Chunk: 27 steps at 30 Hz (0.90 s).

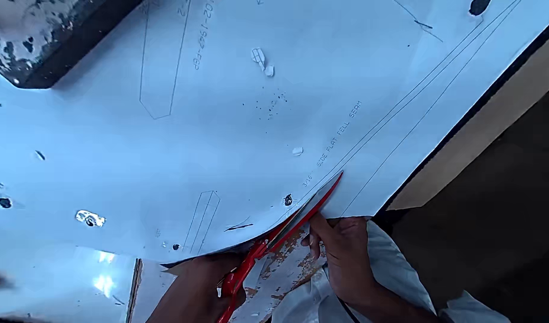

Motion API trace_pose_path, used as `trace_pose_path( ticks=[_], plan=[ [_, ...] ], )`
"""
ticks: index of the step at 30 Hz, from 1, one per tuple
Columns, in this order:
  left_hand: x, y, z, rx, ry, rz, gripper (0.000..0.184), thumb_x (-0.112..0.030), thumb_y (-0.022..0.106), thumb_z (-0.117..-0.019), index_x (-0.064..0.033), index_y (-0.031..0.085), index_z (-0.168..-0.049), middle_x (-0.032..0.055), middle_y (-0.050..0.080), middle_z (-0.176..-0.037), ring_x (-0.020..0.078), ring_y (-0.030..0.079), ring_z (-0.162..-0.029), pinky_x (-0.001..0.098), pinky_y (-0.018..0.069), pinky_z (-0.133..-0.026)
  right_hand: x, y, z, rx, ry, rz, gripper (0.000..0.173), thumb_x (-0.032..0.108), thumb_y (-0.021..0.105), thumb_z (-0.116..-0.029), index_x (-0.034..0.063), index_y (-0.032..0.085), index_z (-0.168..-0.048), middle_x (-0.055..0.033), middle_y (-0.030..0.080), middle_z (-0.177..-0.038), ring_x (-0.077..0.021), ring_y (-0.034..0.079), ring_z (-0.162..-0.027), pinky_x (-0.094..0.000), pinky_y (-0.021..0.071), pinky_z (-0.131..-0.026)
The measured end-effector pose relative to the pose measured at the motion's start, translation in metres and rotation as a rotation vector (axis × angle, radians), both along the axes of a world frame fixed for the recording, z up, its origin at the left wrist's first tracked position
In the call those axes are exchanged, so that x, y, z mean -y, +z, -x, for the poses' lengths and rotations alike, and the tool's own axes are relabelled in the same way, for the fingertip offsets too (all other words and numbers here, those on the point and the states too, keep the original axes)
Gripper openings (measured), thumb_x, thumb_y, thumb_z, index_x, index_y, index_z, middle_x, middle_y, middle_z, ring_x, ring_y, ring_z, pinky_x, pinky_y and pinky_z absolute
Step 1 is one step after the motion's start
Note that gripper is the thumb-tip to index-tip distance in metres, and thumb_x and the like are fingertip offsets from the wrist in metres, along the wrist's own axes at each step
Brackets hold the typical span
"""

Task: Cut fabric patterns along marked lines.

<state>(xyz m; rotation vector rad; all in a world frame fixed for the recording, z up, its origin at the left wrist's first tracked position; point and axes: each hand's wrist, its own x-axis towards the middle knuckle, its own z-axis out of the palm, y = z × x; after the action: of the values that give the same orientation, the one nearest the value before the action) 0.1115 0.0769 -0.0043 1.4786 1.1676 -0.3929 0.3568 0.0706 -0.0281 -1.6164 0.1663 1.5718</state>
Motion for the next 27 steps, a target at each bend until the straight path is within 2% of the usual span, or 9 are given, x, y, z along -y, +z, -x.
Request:
trace_pose_path(
  ticks=[2, 7, 10, 17, 20, 23, 25, 26, 27],
  plan=[
    [-0.001, 0.000, 0.000, -0.007, 0.001, 0.018, 0.025, -0.024, 0.068, -0.0776, -0.0077, 0.078, -0.095, 0.0064, 0.074, -0.079, 0.0188, 0.070, -0.064, 0.0410, 0.0586, -0.056, 0.000, 0.000, 0.000, -0.002, -0.006, -0.004, 0.012, -0.006, 0.066, -0.0896, 0.0059, 0.069, -0.090, -0.0067, 0.063, -0.058, -0.0075, 0.059, -0.046, -0.0193, 0.0524, -0.046],
    [0.000, -0.002, -0.001, -0.021, 0.017, 0.025, 0.025, -0.025, 0.068, -0.0764, -0.0099, 0.078, -0.094, 0.0034, 0.074, -0.079, 0.0143, 0.070, -0.063, 0.0359, 0.0584, -0.055, -0.001, 0.000, 0.000, -0.002, -0.007, 0.015, 0.012, -0.006, 0.067, -0.0889, 0.0057, 0.070, -0.089, -0.0076, 0.063, -0.058, -0.0078, 0.059, -0.046, -0.0199, 0.0532, -0.047],
    [0.004, -0.006, 0.000, -0.014, 0.028, -0.012, 0.025, -0.027, 0.067, -0.0755, -0.0121, 0.078, -0.091, 0.0005, 0.072, -0.074, 0.0097, 0.066, -0.058, 0.0305, 0.0550, -0.051, -0.002, 0.000, 0.000, 0.005, -0.004, 0.025, 0.011, -0.005, 0.068, -0.0896, 0.0048, 0.071, -0.089, -0.0086, 0.064, -0.059, -0.0086, 0.059, -0.046, -0.0203, 0.0529, -0.046],
    [0.001, -0.003, -0.001, -0.004, 0.007, 0.011, 0.024, -0.023, 0.069, -0.0775, -0.0090, 0.079, -0.094, 0.0047, 0.074, -0.078, 0.0152, 0.069, -0.063, 0.0363, 0.0581, -0.055, 0.000, 0.002, -0.015, -0.008, 0.021, -0.002, 0.008, 0.002, 0.070, -0.0917, 0.0057, 0.071, -0.085, -0.0057, 0.064, -0.058, -0.0081, 0.062, -0.048, -0.0206, 0.0546, -0.049],
    [-0.001, -0.003, 0.000, 0.014, 0.004, 0.022, 0.023, -0.021, 0.070, -0.0785, -0.0076, 0.079, -0.095, 0.0063, 0.075, -0.080, 0.0170, 0.070, -0.065, 0.0379, 0.0588, -0.057, -0.004, 0.002, -0.041, 0.088, -0.012, -0.022, 0.005, 0.013, 0.075, -0.0926, 0.0132, 0.069, -0.093, -0.0030, 0.066, -0.061, -0.0058, 0.061, -0.046, -0.0194, 0.0538, -0.047],
    [-0.001, -0.001, -0.001, 0.020, 0.001, 0.016, 0.021, -0.021, 0.070, -0.0792, -0.0066, 0.077, -0.092, 0.0072, 0.074, -0.078, 0.0182, 0.070, -0.064, 0.0385, 0.0585, -0.057, -0.008, 0.004, -0.067, 0.236, -0.052, -0.036, 0.016, 0.019, 0.084, -0.0860, 0.0193, 0.071, -0.095, 0.0016, 0.064, -0.062, -0.0031, 0.057, -0.045, -0.0177, 0.0513, -0.045],
    [-0.002, -0.001, -0.002, 0.015, -0.003, 0.018, 0.020, -0.020, 0.070, -0.0799, -0.0053, 0.077, -0.092, 0.0087, 0.075, -0.081, 0.0209, 0.072, -0.067, 0.0423, 0.0597, -0.059, -0.011, 0.005, -0.082, 0.375, -0.037, -0.052, 0.032, 0.019, 0.089, -0.0780, 0.0174, 0.065, -0.099, 0.0005, 0.070, -0.072, -0.0059, 0.063, -0.052, -0.0204, 0.0551, -0.046],
    [-0.002, 0.000, -0.001, 0.009, -0.014, 0.016, 0.019, -0.020, 0.071, -0.0793, -0.0056, 0.077, -0.091, 0.0090, 0.076, -0.083, 0.0225, 0.073, -0.068, 0.0449, 0.0599, -0.060, -0.013, 0.007, -0.087, 0.436, -0.021, -0.054, 0.036, 0.020, 0.091, -0.0739, 0.0186, 0.067, -0.100, 0.0030, 0.073, -0.077, -0.0059, 0.068, -0.059, -0.0219, 0.0594, -0.052],
    [-0.002, 0.000, -0.001, 0.001, -0.025, 0.019, 0.019, -0.020, 0.072, -0.0783, -0.0053, 0.076, -0.090, 0.0099, 0.076, -0.085, 0.0256, 0.073, -0.070, 0.0498, 0.0588, -0.061, -0.014, 0.010, -0.089, 0.470, 0.008, -0.053, 0.043, 0.021, 0.093, -0.0706, 0.0207, 0.066, -0.105, 0.0070, 0.075, -0.085, -0.0047, 0.072, -0.071, -0.0233, 0.0635, -0.064]
  ],
)
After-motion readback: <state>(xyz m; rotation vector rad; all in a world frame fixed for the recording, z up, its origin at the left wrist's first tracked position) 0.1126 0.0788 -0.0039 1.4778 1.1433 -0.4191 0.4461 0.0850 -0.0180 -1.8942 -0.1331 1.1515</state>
